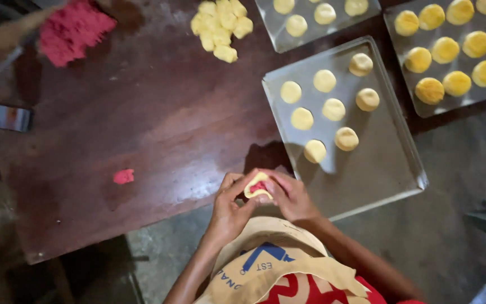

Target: The person is manually shaping and filling dough balls by flattening yellow dough, adding a pink dough filling, and rolling them into balls on a wooden table.

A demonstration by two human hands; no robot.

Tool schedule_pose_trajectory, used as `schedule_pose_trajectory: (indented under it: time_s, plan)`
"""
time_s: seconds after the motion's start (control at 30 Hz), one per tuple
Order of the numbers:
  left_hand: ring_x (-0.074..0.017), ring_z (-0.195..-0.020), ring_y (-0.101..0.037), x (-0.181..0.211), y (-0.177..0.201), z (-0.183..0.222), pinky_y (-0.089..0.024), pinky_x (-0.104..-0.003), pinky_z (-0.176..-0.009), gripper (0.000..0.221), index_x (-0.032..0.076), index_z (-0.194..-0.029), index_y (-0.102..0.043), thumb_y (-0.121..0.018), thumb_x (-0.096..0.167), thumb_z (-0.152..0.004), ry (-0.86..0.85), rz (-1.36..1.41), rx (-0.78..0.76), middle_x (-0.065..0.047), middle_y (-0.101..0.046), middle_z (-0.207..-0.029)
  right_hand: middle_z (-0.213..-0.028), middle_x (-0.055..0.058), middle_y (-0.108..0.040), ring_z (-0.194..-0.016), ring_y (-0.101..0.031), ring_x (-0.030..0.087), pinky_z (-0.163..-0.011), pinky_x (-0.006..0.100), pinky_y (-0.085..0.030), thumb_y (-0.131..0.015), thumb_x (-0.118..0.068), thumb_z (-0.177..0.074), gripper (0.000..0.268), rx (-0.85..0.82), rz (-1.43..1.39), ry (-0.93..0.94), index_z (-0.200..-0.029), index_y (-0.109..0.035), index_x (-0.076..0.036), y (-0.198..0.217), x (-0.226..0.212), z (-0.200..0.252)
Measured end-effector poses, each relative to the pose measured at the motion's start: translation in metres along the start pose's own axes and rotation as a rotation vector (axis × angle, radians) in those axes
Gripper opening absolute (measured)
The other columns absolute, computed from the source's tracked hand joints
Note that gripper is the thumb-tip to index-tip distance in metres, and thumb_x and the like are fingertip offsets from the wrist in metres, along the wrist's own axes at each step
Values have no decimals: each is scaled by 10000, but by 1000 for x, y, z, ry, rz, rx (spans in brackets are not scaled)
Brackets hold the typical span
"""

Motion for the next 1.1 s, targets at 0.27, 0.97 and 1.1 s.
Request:
schedule_pose_trajectory:
  time_s: [0.27,0.97,1.1]
  plan:
    - [-132,-812,-543,-9,41,-22,-484,-240,-708,335,71,-1157,-925,-1003,87,-832,-140,275,94,-101,-628,-958,-778,116,-731,-663,-636,250,-646,400,-560,-857,-305,-978,261,-139,320,545,-1125,-896,-92,-29,-78,-10]
    - [-215,-972,-816,-18,145,-82,-727,-361,-851,569,70,-1349,-814,-942,-58,-810,152,474,-380,-155,-833,-1075,-827,68,-653,-645,-640,224,-648,341,-577,-890,-157,-928,518,215,627,575,-1429,-783,-77,-151,-97,-14]
    - [-266,-975,-856,-37,140,-102,-723,-384,-843,498,140,-1353,-803,-898,38,-875,131,318,-333,-169,-838,-1050,-858,51,-685,-647,-647,214,-649,359,-571,-875,-127,-946,379,237,764,542,-1324,-837,-122,-143,-69,-33]
Point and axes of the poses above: each hand's wrist, its own z-axis away from the middle knuckle, its own y-axis out of the back of the hand, x = y × z, the point moved 5 cm from there along -z, towards the middle knuckle
